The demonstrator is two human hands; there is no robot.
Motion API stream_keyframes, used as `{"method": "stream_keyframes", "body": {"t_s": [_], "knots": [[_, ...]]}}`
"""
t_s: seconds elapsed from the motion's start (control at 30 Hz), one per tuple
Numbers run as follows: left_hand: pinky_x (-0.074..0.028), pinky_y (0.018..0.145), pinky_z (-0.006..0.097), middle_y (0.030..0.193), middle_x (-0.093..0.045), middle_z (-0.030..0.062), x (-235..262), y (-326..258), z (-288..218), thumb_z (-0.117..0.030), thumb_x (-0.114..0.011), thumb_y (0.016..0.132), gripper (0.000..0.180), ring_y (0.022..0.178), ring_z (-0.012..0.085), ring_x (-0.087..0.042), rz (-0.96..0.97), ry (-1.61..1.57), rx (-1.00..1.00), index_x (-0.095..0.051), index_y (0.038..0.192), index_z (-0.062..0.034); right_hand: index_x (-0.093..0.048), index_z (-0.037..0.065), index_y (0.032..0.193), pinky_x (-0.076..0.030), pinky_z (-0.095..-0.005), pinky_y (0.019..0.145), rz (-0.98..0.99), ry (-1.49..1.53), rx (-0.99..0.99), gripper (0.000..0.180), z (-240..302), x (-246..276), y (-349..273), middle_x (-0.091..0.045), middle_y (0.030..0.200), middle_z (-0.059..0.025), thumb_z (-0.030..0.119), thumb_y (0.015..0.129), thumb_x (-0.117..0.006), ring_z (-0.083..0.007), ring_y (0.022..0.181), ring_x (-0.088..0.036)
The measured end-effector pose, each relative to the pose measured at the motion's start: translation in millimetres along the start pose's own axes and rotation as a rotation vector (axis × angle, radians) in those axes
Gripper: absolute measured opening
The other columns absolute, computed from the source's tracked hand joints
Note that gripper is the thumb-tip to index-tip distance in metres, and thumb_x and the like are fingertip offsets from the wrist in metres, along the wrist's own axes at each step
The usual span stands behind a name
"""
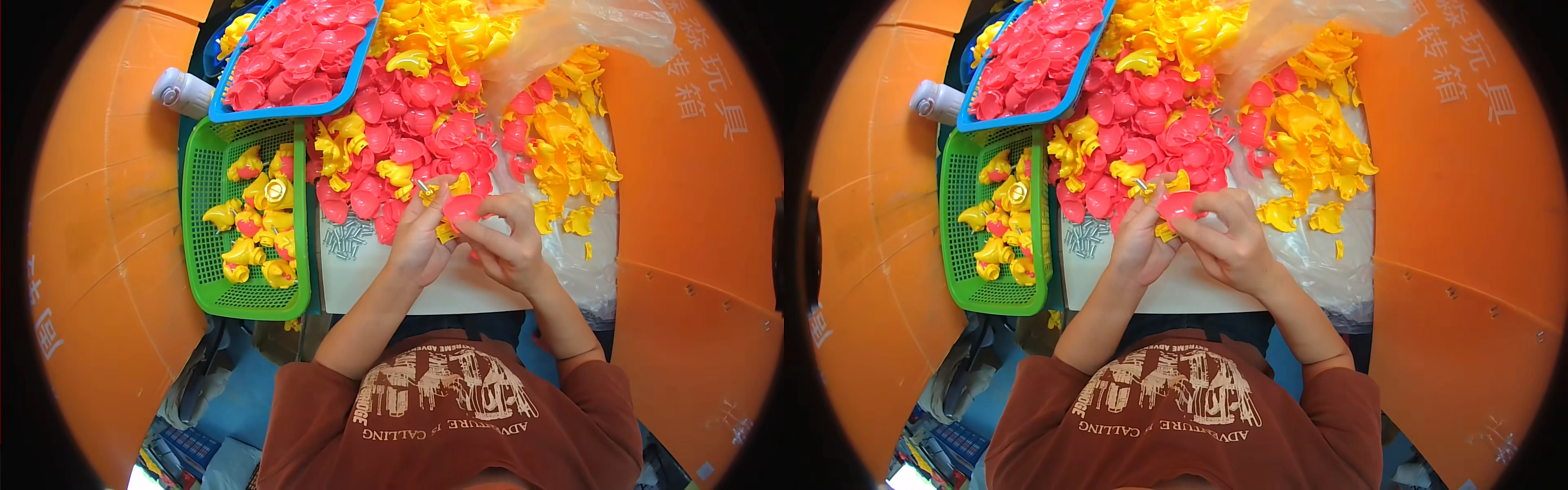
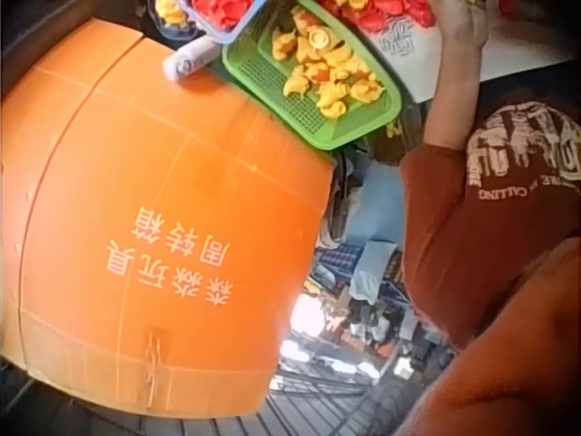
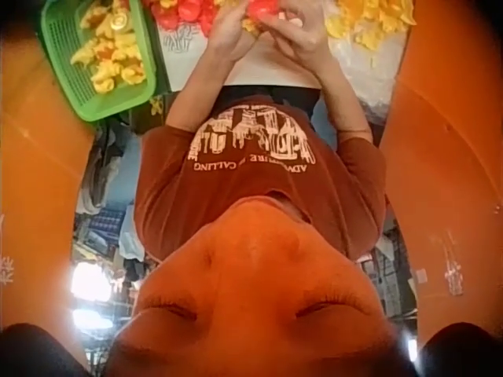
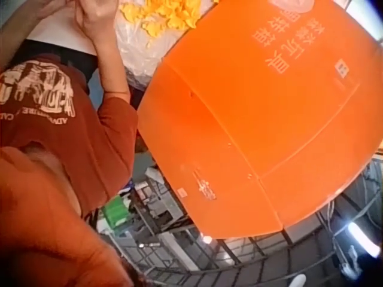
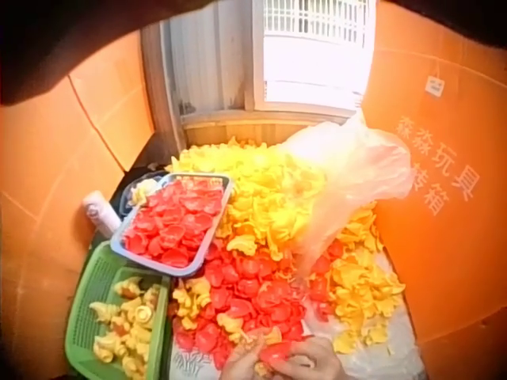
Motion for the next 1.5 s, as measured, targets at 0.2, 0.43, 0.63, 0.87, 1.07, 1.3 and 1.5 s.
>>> {"method": "stream_keyframes", "body": {"t_s": [0.2, 0.43, 0.63, 0.87, 1.07, 1.3, 1.5], "knots": [[-0.049, 0.063, 0.023, 0.095, -0.056, 0.0041, 1.3, 4.9, 12.1, -0.011, -0.057, 0.090, 0.026, 0.080, 0.0105, -0.058, -0.035, 0.195, -0.290, -0.045, 0.113, -0.0091, -0.063, 0.003, 0.081, -0.040, -0.0306, 0.067, 0.037, 0.219, -0.448, 0.012, -10.5, -7.2, -4.8, -0.048, 0.080, -0.0074, 0.000, 0.070, -0.067, -0.0179, 0.077, -0.049], [-0.048, 0.070, 0.031, 0.102, -0.054, 0.0085, 0.7, 3.3, -4.0, -0.038, -0.034, 0.098, 0.039, 0.085, 0.0152, -0.056, -0.036, 0.231, -0.310, -0.040, 0.122, -0.0086, -0.063, -0.003, 0.081, -0.039, -0.0231, 0.066, -0.112, 0.429, -0.675, 0.006, -15.2, -3.2, -10.3, -0.053, 0.081, -0.0062, 0.002, 0.081, -0.063, -0.0122, 0.077, -0.050], [-0.041, 0.089, 0.034, 0.115, -0.050, 0.0124, -11.0, -5.1, -5.0, -0.056, -0.013, 0.095, 0.062, 0.105, 0.0218, -0.051, 0.055, 0.086, -0.188, -0.038, 0.123, -0.0072, -0.069, 0.004, 0.086, -0.039, -0.0262, 0.070, 0.021, 0.131, -0.436, 0.012, 2.4, -10.2, 4.2, -0.052, 0.094, -0.0089, 0.005, 0.074, -0.069, -0.0177, 0.083, -0.049], [-0.037, 0.097, 0.040, 0.122, -0.048, 0.0163, -14.8, -6.2, -2.1, -0.060, -0.014, 0.092, 0.068, 0.111, 0.0268, -0.049, 0.030, 0.119, -0.217, -0.037, 0.124, -0.0043, -0.067, 0.003, 0.079, -0.038, -0.0320, 0.077, -0.093, 0.307, -0.606, 0.011, 1.9, -13.9, 3.0, -0.052, 0.101, -0.0119, 0.011, 0.073, -0.071, -0.0246, 0.094, -0.046], [-0.034, 0.099, 0.039, 0.122, -0.047, 0.0164, -14.2, -4.9, 0.2, -0.061, -0.013, 0.092, 0.070, 0.113, 0.0263, -0.047, 0.069, 0.052, -0.246, -0.035, 0.124, -0.0024, -0.067, 0.003, 0.079, -0.038, -0.0318, 0.078, -0.091, 0.326, -0.607, 0.012, 0.5, -15.3, 2.7, -0.052, 0.101, -0.0123, 0.013, 0.073, -0.071, -0.0244, 0.095, -0.046], [-0.033, 0.099, 0.036, 0.123, -0.047, 0.0141, -18.7, -8.6, 1.6, -0.064, -0.012, 0.090, 0.075, 0.114, 0.0242, -0.045, 0.078, 0.065, -0.206, -0.034, 0.127, -0.0029, -0.067, 0.002, 0.082, -0.038, -0.0277, 0.074, -0.008, 0.304, -0.557, 0.008, -4.2, -8.0, 5.1, -0.050, 0.105, -0.0101, 0.007, 0.077, -0.068, -0.0174, 0.089, -0.048], [-0.031, 0.100, 0.036, 0.126, -0.045, 0.0128, -16.6, -7.4, 4.7, -0.066, -0.012, 0.089, 0.078, 0.116, 0.0232, -0.043, 0.069, 0.085, -0.185, -0.034, 0.128, -0.0027, -0.067, 0.002, 0.081, -0.037, -0.0275, 0.074, 0.054, 0.204, -0.488, 0.009, -2.6, -1.5, 10.4, -0.051, 0.102, -0.0107, 0.009, 0.076, -0.069, -0.0199, 0.092, -0.048]]}}
Point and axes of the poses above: each hand's wrist, its own y-axis towards the middle knuckle, its own x-axis out of the back of the hand, z = x × y, the point moved 3 cm from there along y, towards the middle knuckle
